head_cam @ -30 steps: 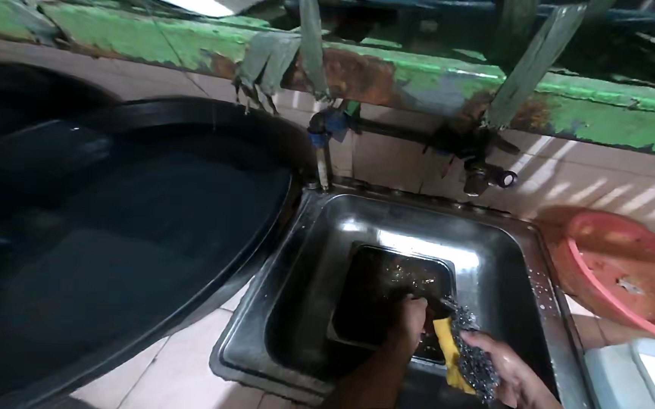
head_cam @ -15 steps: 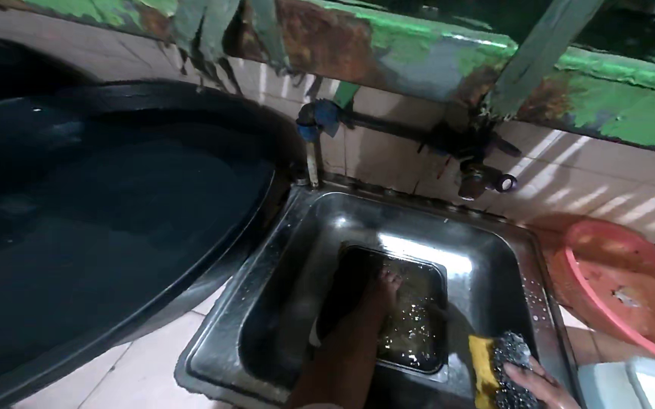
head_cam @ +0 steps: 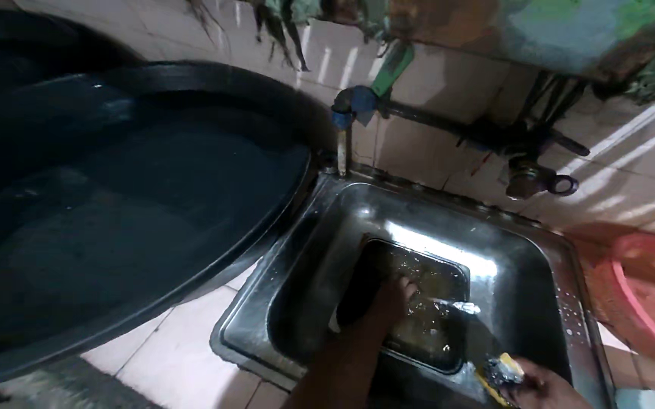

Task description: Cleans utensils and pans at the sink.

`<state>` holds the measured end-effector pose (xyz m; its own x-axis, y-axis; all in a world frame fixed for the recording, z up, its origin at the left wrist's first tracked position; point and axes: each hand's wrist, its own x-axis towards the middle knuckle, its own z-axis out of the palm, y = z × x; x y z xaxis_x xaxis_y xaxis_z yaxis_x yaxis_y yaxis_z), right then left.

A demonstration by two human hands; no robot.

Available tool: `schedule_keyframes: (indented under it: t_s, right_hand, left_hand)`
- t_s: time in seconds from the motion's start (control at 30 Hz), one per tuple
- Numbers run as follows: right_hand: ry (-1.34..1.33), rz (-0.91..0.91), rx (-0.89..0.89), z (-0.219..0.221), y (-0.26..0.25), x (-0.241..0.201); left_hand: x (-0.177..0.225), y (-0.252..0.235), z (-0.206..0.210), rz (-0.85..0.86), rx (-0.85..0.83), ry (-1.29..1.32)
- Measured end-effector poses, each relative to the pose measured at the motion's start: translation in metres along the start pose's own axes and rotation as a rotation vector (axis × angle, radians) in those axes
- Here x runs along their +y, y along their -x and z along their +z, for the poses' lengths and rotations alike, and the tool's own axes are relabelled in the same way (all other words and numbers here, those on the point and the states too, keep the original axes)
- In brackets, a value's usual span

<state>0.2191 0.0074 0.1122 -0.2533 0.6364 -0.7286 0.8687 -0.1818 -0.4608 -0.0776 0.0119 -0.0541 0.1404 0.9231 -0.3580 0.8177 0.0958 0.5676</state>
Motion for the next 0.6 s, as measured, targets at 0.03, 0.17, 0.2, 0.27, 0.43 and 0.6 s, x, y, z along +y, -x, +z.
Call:
schedule_keyframes:
  t_s: [0.03, 0.17, 0.2, 0.27, 0.43, 0.6]
  right_hand:
    - [0.012, -0.001, -0.008, 0.0, 0.0, -0.002]
    - [0.052, -0.013, -0.028, 0.002, 0.002, -0.013]
    - [0.07, -0.013, -0.033, 0.002, 0.001, -0.014]
    - [0.092, -0.039, -0.027, 0.002, 0.002, -0.018]
    - [0.206, -0.326, 0.04, 0.006, -0.016, -0.031]
    - [0.363, -0.247, -0.076, 0.007, -0.047, -0.048]
  left_hand:
    - [0.004, 0.002, 0.003, -0.054, -0.012, 0.055]
    - [0.017, 0.013, 0.007, -0.206, -0.094, 0.228]
    - [0.018, 0.014, 0.006, -0.209, -0.126, 0.245]
    - [0.022, 0.018, -0.004, -0.193, -0.164, 0.255]
    - [0.033, 0.025, -0.052, -0.029, -0.151, 0.17]
    - [0.035, 0.014, -0.074, 0.118, -0.112, 0.284]
